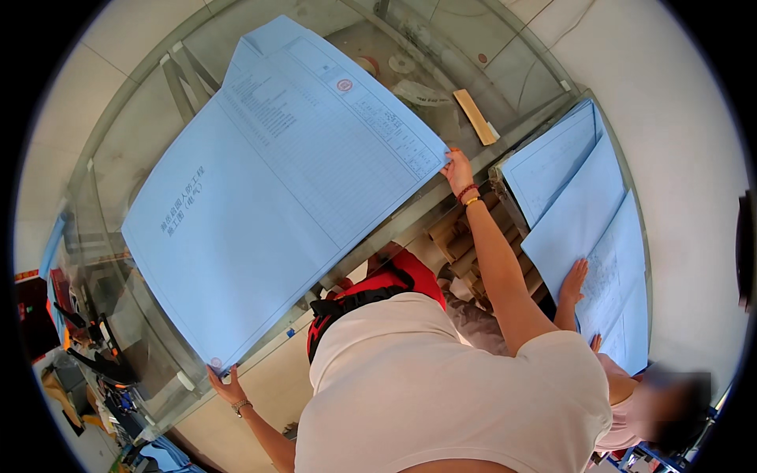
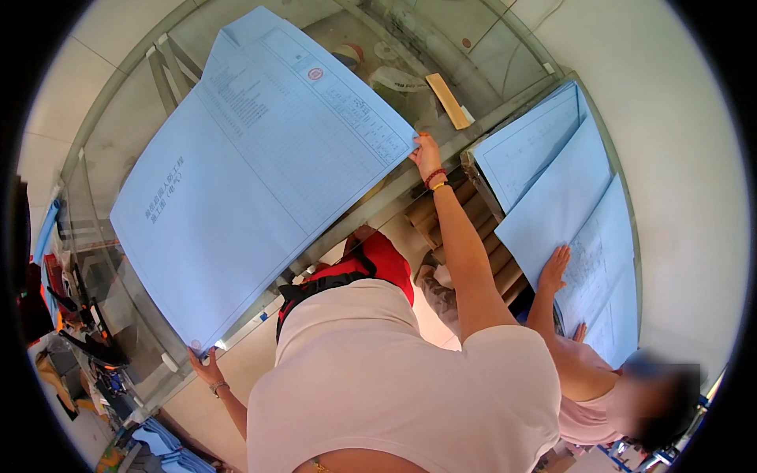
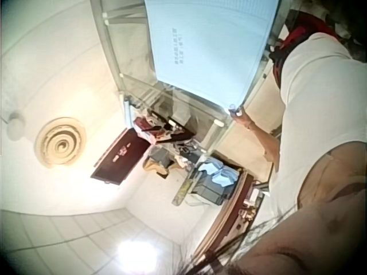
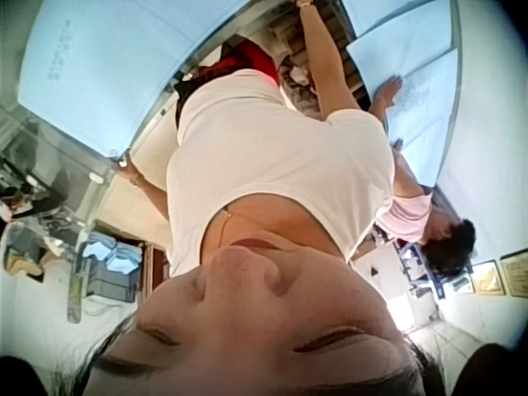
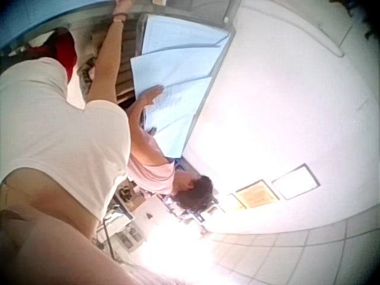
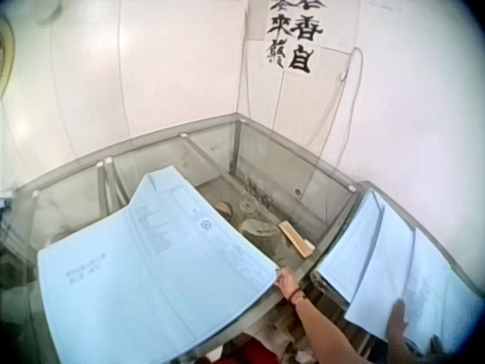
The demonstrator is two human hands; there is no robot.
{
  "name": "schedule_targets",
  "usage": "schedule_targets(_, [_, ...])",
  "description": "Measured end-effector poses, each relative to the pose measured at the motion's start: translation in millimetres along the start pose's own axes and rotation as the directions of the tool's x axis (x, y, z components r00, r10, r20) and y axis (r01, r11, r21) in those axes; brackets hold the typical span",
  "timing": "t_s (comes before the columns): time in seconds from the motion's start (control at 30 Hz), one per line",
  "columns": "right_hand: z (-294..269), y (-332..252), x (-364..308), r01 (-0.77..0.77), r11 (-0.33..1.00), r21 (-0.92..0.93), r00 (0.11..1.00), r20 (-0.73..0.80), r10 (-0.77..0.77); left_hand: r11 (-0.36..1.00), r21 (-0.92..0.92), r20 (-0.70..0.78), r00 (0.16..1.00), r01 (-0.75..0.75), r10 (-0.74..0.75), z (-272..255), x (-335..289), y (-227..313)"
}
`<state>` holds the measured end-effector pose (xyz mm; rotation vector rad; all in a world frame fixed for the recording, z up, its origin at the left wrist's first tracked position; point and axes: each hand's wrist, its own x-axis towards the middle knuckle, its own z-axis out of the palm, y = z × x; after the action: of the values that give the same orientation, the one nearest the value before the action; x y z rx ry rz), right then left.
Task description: The person folds large blue architectural blueprints on a glass table, using a wooden block to press and crease the folds and a hand-held stapler to fasten the sheets together.
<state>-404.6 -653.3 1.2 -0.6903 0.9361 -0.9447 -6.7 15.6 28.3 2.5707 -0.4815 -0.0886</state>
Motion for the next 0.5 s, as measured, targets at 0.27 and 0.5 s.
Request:
schedule_targets(0.27, [0.6,-34.8,-7.3,0.115,0.331,-0.937,0.887,-0.054,-0.460,0.997,-0.069,0.105,0.994,0.029,-0.022,-12.4,9.0,-0.7])
schedule_targets(0.5, [5.8,-36.0,-5.3,0.314,0.167,-0.935,0.922,0.259,-0.287,0.999,0.034,0.025,1.000,0.004,-0.005,-1.0,1.4,2.5])
